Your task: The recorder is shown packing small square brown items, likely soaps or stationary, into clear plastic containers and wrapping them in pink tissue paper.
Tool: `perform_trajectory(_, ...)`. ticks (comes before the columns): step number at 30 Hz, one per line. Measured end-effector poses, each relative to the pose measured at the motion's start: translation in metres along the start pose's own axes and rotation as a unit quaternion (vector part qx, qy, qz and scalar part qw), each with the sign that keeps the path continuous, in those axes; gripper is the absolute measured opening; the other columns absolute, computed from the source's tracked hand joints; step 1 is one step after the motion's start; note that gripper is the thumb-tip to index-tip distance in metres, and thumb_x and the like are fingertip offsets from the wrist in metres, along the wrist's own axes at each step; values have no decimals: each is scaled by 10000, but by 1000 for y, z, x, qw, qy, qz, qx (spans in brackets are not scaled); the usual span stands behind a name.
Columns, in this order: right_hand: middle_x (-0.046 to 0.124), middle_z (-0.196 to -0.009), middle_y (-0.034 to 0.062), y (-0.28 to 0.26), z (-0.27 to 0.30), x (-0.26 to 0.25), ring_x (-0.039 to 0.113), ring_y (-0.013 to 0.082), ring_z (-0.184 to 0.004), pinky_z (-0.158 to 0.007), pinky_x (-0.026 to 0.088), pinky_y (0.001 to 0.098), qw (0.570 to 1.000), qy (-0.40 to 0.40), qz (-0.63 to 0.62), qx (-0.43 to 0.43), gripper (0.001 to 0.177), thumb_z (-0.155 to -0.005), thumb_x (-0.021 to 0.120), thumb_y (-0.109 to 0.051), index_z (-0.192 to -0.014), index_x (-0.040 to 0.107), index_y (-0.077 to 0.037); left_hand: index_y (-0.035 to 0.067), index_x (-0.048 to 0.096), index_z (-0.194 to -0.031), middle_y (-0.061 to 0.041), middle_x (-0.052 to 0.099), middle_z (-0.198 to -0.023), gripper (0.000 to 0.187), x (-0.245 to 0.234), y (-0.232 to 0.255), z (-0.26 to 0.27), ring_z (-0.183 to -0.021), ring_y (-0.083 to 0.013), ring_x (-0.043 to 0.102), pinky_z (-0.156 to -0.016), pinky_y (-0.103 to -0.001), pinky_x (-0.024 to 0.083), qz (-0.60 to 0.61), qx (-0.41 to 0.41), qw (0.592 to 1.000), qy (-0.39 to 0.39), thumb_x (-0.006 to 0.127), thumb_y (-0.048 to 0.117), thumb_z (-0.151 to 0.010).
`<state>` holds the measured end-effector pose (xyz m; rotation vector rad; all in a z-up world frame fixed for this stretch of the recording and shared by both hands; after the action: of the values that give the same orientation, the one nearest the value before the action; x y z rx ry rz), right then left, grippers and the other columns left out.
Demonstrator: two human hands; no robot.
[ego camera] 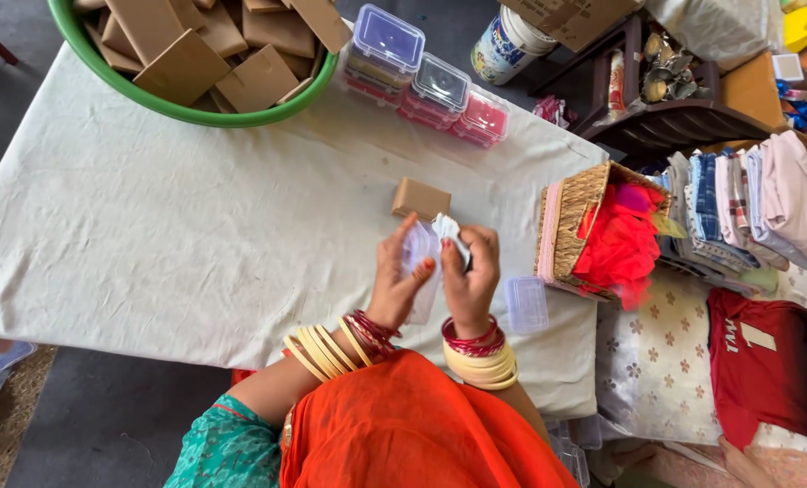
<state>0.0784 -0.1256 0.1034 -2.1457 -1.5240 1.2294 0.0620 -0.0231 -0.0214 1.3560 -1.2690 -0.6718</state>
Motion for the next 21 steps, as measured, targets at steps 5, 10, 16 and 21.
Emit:
perform_trajectory(5, 559, -1042, 117, -20, 49, 26, 589, 246, -931, -815, 495, 340, 996, -37, 39, -72, 169, -899, 707, -50, -1036, 613, -17, 124, 348, -1586, -124, 400, -1382, 706, -45, -1, -29, -1214, -207, 498, -1064, -355, 470, 128, -55, 980, 141, 665, 345, -995)
perform_trajectory(10, 547, -1052, 122, -14, 21, 19, 577, 261, -979, -872, 498, 362, 997, -23, 37, -60, 178, -873, 658, 3, -1036, 589, -16, 113, 449, -1522, -145, 492, -1316, 657, -29, -37, -7, -1180, -229, 547, -992, -358, 523, 79, -78, 977, 181, 713, 289, -947)
perform_trajectory(16, 533, -1045, 121, 2, 40, 19, 536, 248, -885, -782, 466, 369, 998, -23, -48, 37, 180, -874, 653, -19, -1040, 584, -21, 121, 387, -1572, -105, 541, -1353, 646, -31, 0, -23, -1169, -181, 572, -992, -310, 503, 249, -49, 961, 113, 664, 216, -996)
perform_trajectory(21, 538, -1078, 107, -6, 37, 17, 544, 214, -998, -897, 477, 359, 998, -15, -19, -60, 166, -922, 648, -74, -1053, 555, -35, 87, 422, -1535, -129, 591, -1269, 622, -27, -11, -8, -1120, -181, 605, -959, -328, 525, 230, -71, 965, 101, 677, 175, -975)
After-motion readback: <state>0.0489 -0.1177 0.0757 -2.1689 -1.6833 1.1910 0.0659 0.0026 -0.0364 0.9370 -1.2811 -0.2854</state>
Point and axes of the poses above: each hand's wrist, its own z-axis away from the middle knuckle, its own x-axis out of the palm, y = z × x, the point moved 10 cm from there along -z, towards the middle knuckle
